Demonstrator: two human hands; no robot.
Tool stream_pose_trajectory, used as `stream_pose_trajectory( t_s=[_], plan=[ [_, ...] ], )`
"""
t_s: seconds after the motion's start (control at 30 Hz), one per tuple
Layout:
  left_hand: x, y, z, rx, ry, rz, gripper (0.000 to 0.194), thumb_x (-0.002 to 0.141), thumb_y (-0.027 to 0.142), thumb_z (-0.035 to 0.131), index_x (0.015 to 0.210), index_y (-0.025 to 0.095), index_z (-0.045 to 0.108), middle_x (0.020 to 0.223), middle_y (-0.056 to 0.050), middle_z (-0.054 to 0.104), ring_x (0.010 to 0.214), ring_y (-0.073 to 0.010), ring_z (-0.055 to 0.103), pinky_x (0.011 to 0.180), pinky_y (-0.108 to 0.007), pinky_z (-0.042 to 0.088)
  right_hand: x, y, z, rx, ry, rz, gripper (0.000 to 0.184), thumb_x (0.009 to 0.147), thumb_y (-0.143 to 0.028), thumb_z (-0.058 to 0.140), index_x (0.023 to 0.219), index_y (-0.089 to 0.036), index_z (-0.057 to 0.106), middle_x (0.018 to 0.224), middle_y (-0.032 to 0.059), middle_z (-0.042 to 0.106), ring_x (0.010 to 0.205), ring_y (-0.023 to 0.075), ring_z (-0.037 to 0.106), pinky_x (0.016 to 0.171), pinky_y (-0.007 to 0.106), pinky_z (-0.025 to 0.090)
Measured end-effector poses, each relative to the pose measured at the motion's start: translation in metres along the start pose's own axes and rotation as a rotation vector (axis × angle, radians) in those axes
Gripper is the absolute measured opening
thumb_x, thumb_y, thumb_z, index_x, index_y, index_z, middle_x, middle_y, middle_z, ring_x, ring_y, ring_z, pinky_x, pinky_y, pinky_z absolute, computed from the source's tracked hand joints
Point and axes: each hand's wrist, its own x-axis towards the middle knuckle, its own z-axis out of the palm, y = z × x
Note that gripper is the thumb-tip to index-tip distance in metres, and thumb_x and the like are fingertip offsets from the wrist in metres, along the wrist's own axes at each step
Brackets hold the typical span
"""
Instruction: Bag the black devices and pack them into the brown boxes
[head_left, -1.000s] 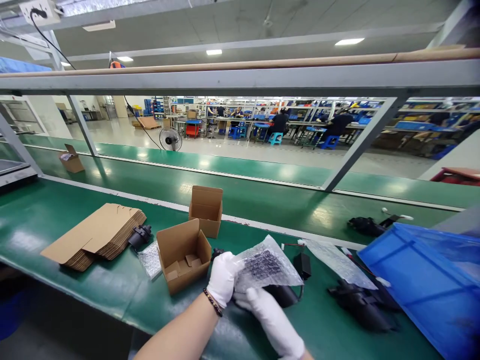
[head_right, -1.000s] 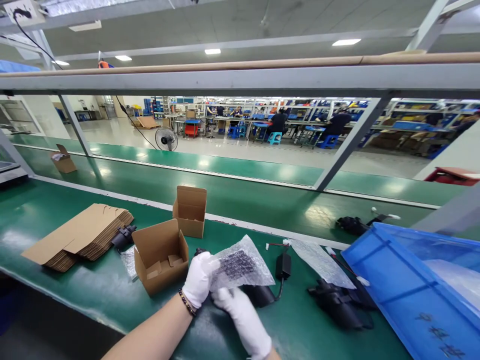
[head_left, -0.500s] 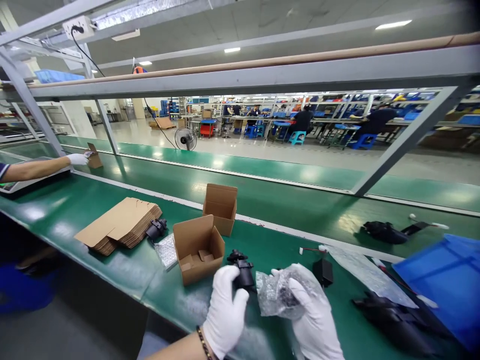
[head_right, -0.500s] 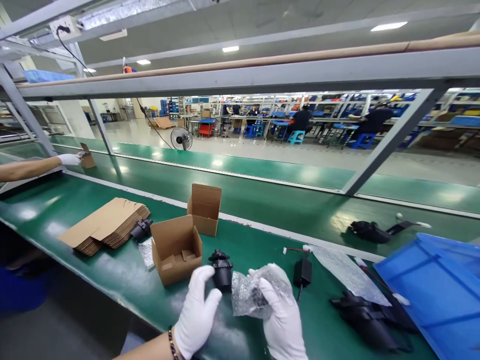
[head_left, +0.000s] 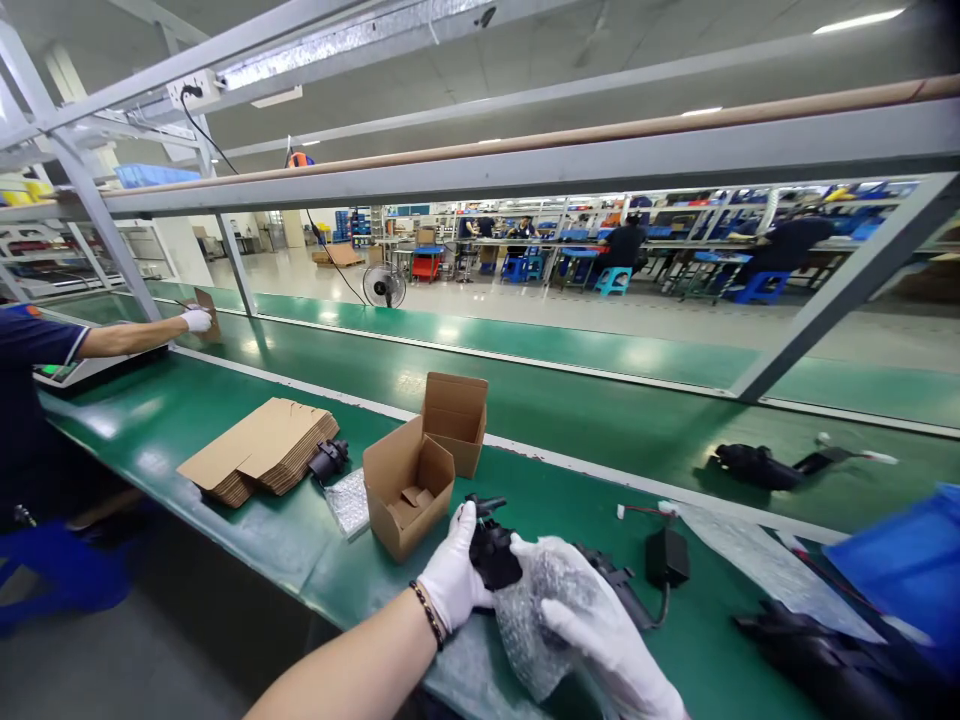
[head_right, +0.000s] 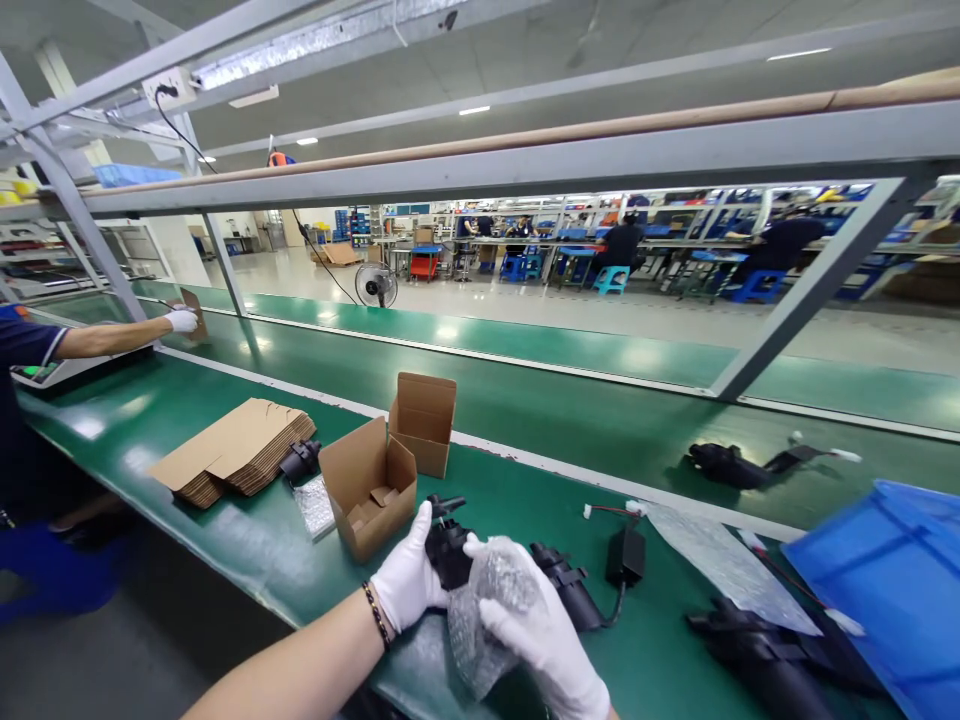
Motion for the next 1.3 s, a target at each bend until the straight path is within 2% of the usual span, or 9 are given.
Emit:
stream_pose_trajectory(
  t_s=[0.07,0.17,0.27,0.4,0.63,0.77,1.0,1.13,1.3],
  plan=[
    [0.004,-0.007,0.004,-0.218,-0.002,0.060,0.080,0.069,0.087,0.048,0.106,0.017,0.060,0.083,-0.007,0.065,0.073,-0.0197,0.063,0.072,-0.035,0.050,-0.012,-0.007,0.006,-0.124,-0.027,-0.097,0.055,0.066,-0.045,0.078,0.115,-0.024,0.062,0.118,0.0135,0.069,0.117,0.0345,0.059,0.106,0.051,0.041],
    [0.004,-0.010,0.014,-0.359,0.098,0.212,0.076,0.068,0.084,0.053,0.116,0.024,0.057,0.088,-0.003,0.065,0.079,-0.0204,0.063,0.079,-0.038,0.051,-0.020,-0.013,0.011,-0.283,0.006,-0.167,0.055,0.066,-0.044,0.078,0.115,-0.023,0.063,0.121,0.0140,0.066,0.115,0.0361,0.060,0.106,0.051,0.042],
    [-0.009,0.000,0.026,-0.129,0.131,0.388,0.064,0.076,0.069,0.064,0.121,0.025,0.057,0.107,-0.005,0.064,0.098,-0.0220,0.061,0.093,-0.038,0.046,-0.017,-0.017,0.017,-0.263,0.138,-0.155,0.067,0.069,-0.041,0.078,0.129,-0.026,0.053,0.136,0.0123,0.056,0.126,0.0350,0.052,0.110,0.050,0.038],
    [-0.031,0.018,0.033,0.261,-0.015,0.537,0.050,0.077,0.056,0.071,0.107,0.018,0.059,0.105,-0.006,0.062,0.101,-0.0207,0.057,0.096,-0.033,0.042,-0.006,-0.021,0.022,-0.067,0.140,-0.221,0.075,0.077,-0.037,0.074,0.141,-0.036,0.036,0.156,0.0079,0.033,0.132,0.0310,0.048,0.105,0.049,0.045],
    [-0.053,0.019,0.026,0.378,-0.070,0.658,0.066,0.069,0.069,0.070,0.106,0.019,0.049,0.104,-0.007,0.056,0.096,-0.0222,0.054,0.087,-0.034,0.043,-0.001,-0.030,0.015,-0.483,-0.062,-0.278,0.043,0.062,-0.028,0.084,0.103,-0.027,0.073,0.136,0.0115,0.058,0.122,0.0357,0.056,0.106,0.052,0.044],
    [-0.064,0.025,0.024,0.511,0.048,0.768,0.050,0.094,0.063,0.036,0.101,0.017,0.055,0.102,-0.009,0.057,0.099,-0.0223,0.054,0.095,-0.036,0.040,-0.002,-0.042,0.025,-0.449,-0.157,-0.269,0.066,0.061,-0.024,0.084,0.125,-0.029,0.065,0.137,0.0101,0.057,0.123,0.0346,0.056,0.105,0.049,0.046],
    [-0.073,0.022,0.019,0.320,0.033,0.707,0.048,0.093,0.061,0.041,0.107,0.016,0.055,0.094,-0.005,0.054,0.093,-0.0205,0.053,0.090,-0.034,0.041,0.005,-0.060,0.039,-0.519,-0.424,-0.297,0.043,0.073,-0.030,0.075,0.115,-0.024,0.068,0.125,0.0137,0.065,0.110,0.0321,0.065,0.092,0.042,0.057],
    [-0.074,0.013,0.013,0.300,0.075,0.741,0.054,0.092,0.060,0.046,0.121,0.015,0.053,0.099,-0.007,0.054,0.097,-0.0220,0.053,0.094,-0.037,0.039,0.002,-0.044,0.046,-0.557,-0.379,-0.257,0.059,0.077,-0.040,0.073,0.131,-0.023,0.056,0.132,0.0136,0.061,0.116,0.0298,0.062,0.094,0.038,0.056],
    [-0.085,0.036,0.013,0.472,0.017,0.783,0.077,0.086,0.071,0.044,0.135,0.012,0.044,0.107,-0.012,0.055,0.101,-0.0261,0.055,0.096,-0.041,0.042,0.014,-0.066,0.058,-0.661,-0.400,-0.493,0.040,0.074,-0.031,0.077,0.112,-0.026,0.067,0.108,0.0074,0.071,0.094,0.0246,0.071,0.081,0.029,0.060]
  ],
)
